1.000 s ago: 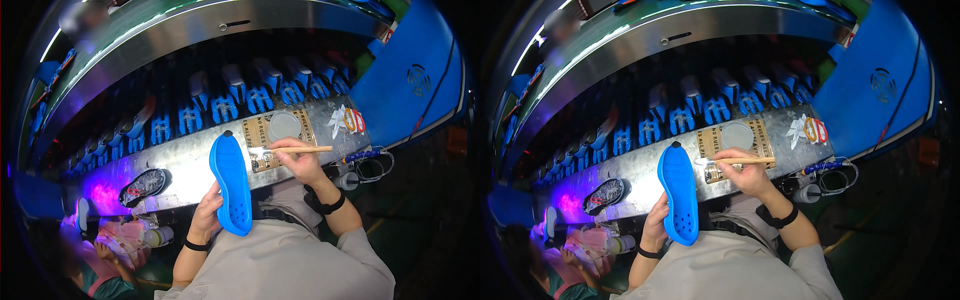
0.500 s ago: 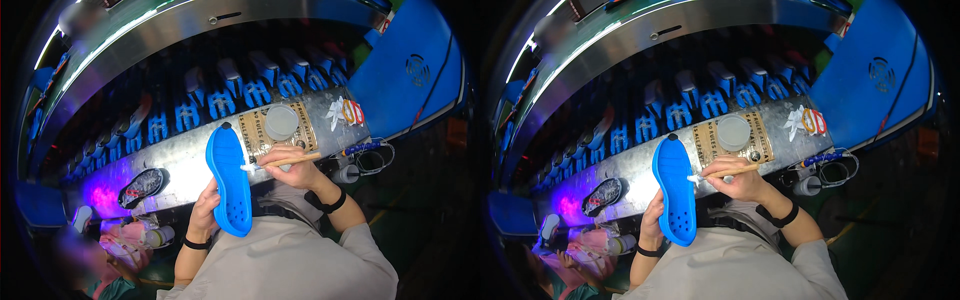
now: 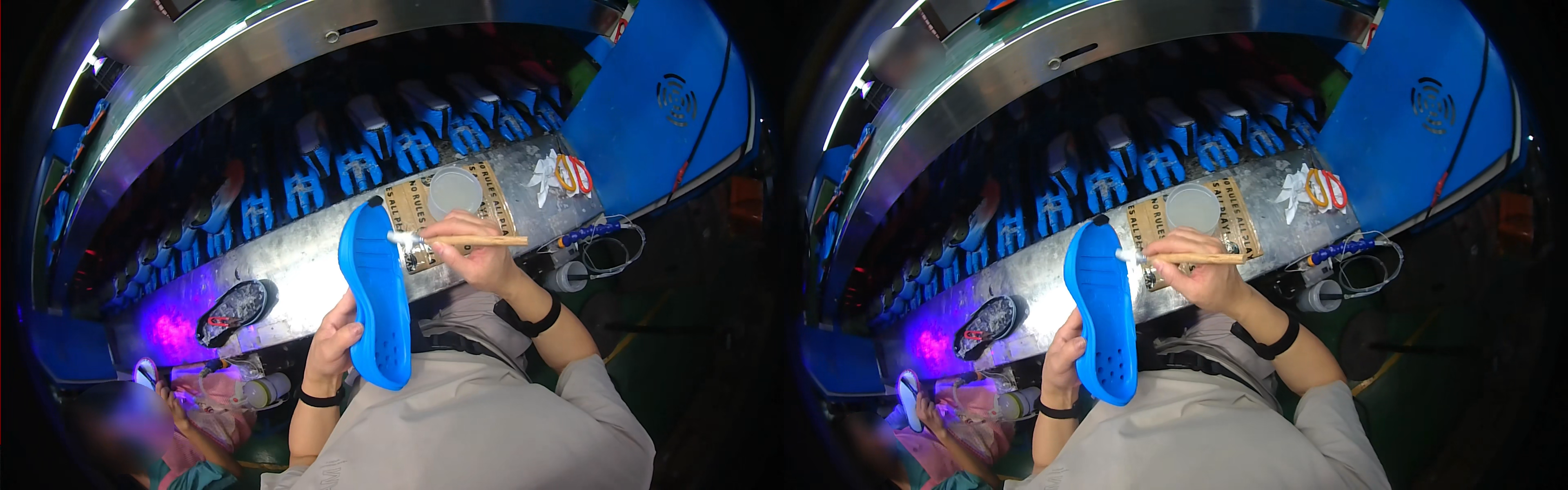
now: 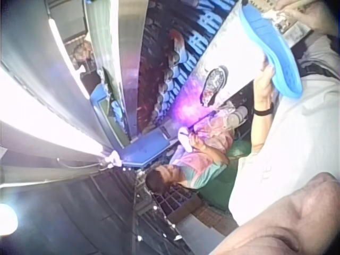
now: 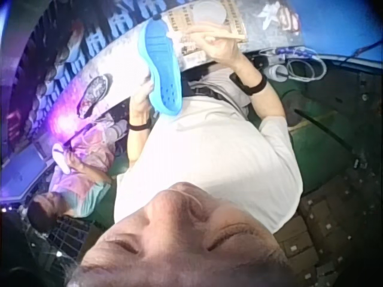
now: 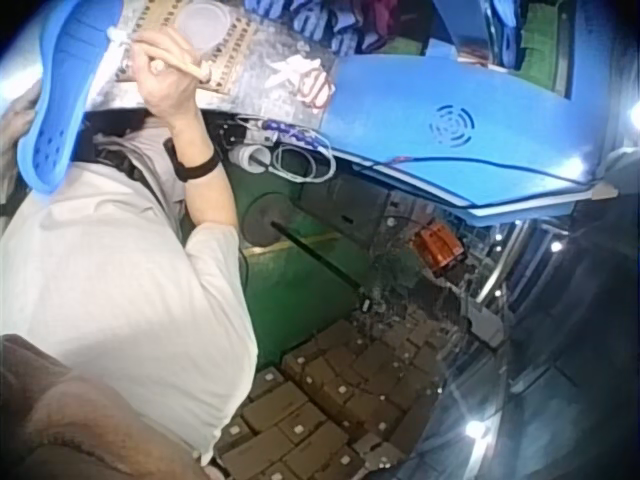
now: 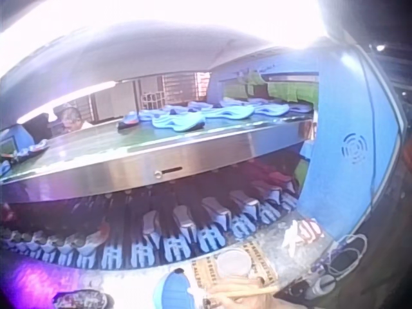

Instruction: Applying glue to blue shoe soles using a brush at an assembly line.

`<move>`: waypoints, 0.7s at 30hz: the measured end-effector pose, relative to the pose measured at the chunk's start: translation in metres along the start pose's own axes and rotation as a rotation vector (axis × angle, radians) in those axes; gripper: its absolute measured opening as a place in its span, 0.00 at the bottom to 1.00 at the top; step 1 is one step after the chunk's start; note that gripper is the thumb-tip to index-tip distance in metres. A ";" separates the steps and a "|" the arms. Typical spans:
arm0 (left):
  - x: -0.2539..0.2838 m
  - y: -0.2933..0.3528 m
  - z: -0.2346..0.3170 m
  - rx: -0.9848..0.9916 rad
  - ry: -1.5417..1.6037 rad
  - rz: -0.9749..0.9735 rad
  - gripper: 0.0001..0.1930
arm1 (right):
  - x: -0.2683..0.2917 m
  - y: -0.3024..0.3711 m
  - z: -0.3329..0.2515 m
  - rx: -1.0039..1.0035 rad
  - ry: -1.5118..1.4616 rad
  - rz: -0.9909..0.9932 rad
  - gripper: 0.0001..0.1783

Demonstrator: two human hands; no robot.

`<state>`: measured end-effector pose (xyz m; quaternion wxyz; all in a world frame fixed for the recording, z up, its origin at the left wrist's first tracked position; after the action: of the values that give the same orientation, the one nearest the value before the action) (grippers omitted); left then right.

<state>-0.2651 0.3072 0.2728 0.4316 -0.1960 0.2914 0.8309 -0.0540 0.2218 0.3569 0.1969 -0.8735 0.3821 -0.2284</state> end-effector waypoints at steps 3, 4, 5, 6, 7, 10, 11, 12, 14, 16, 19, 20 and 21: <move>0.003 -0.003 0.008 -0.025 -0.037 0.026 0.43 | -0.011 0.008 -0.007 -0.023 -0.091 -0.138 0.07; 0.004 -0.004 0.012 -0.049 -0.054 0.043 0.43 | -0.011 0.008 -0.008 -0.017 -0.095 -0.140 0.07; 0.004 -0.005 0.013 -0.040 -0.053 0.042 0.43 | -0.013 0.009 -0.012 0.017 -0.103 -0.167 0.07; 0.003 -0.006 0.016 -0.078 -0.068 0.038 0.43 | -0.014 0.010 -0.015 0.038 -0.108 -0.191 0.07; 0.001 -0.006 0.020 -0.116 -0.082 0.034 0.43 | -0.014 0.011 -0.017 0.052 -0.115 -0.194 0.07; 0.002 -0.008 0.026 -0.141 -0.098 0.046 0.43 | -0.016 0.014 -0.021 0.037 -0.180 -0.230 0.07; 0.002 -0.008 0.027 -0.142 -0.098 0.049 0.43 | -0.017 0.015 -0.023 0.038 -0.193 -0.244 0.07; 0.003 -0.009 0.028 -0.147 -0.096 0.057 0.44 | -0.018 0.016 -0.023 0.030 -0.200 -0.255 0.07; 0.003 -0.010 0.031 -0.151 -0.094 0.066 0.44 | -0.019 0.018 -0.025 0.025 -0.202 -0.270 0.07; 0.003 -0.011 0.033 -0.154 -0.073 0.061 0.44 | -0.020 0.019 -0.026 0.011 -0.200 -0.282 0.07; 0.002 -0.011 0.035 -0.145 -0.062 0.058 0.44 | -0.023 0.021 -0.031 0.032 -0.203 -0.289 0.06; 0.002 -0.011 0.035 -0.144 -0.065 0.060 0.44 | -0.023 0.021 -0.031 0.021 -0.210 -0.287 0.07; 0.002 -0.012 0.035 -0.142 -0.057 0.061 0.44 | -0.022 0.021 -0.031 0.008 -0.221 -0.275 0.07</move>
<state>-0.2592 0.3370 0.2944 0.3993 -0.1935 0.2251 0.8674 -0.0968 0.2202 0.3661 0.2082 -0.9366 0.2341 -0.1572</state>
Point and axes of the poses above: each hand's wrist, its own y-axis away from the middle knuckle, its own x-axis out of the back of the hand, z = x × y, the point moved 8 cm from there along -y, towards the middle knuckle, and after that the axes turned 15 degrees about z, right-handed, at the moved point
